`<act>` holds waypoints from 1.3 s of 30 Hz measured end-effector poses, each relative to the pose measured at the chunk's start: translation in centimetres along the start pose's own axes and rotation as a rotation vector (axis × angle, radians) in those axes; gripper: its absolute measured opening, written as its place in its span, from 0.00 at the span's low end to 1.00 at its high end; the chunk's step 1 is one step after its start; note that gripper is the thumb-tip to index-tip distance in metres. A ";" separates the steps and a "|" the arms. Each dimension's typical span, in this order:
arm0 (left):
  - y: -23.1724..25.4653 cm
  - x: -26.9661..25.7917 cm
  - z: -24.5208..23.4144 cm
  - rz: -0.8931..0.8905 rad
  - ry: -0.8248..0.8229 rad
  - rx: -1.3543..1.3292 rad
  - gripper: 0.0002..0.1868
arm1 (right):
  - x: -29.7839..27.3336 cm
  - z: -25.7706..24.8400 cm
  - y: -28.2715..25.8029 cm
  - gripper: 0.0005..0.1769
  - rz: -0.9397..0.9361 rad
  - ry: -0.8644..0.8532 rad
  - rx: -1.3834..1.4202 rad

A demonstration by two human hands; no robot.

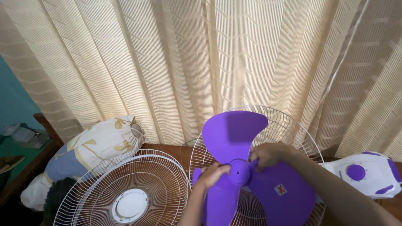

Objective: The person disassembles a purple and white electric fan by removing the front grille, fan blades, and central hub. They then reassemble the fan by reattaching the hub, blades, and front grille in sequence.

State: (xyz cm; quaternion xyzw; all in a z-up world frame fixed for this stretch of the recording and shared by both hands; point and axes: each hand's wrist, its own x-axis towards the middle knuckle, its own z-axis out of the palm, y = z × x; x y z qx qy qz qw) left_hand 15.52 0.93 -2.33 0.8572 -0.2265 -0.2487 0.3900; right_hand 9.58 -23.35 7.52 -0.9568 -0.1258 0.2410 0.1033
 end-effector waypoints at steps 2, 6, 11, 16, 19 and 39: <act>-0.3 0.4 -0.1 0.000 -0.001 0.014 0.34 | -0.4 -0.6 -0.5 0.19 -0.017 -0.013 0.028; -1.2 0.8 -0.7 0.032 -0.010 -0.248 0.30 | -1.0 -1.8 -1.0 0.19 -0.053 -0.071 0.140; -1.2 0.3 -1.2 0.038 0.015 -0.156 0.29 | -2.1 -2.8 -2.2 0.18 -0.097 -0.059 0.172; -1.1 -1.8 -3.0 0.142 0.081 -0.081 0.28 | -3.8 -4.2 -6.1 0.25 0.080 -0.020 0.063; -0.4 -4.4 -5.2 0.222 0.204 -0.008 0.27 | -5.6 -5.5 -8.4 0.25 0.090 0.122 0.001; 2.4 -24.6 -11.1 -0.053 0.744 0.229 0.24 | -0.2 -6.5 -19.5 0.15 -0.408 0.200 -0.078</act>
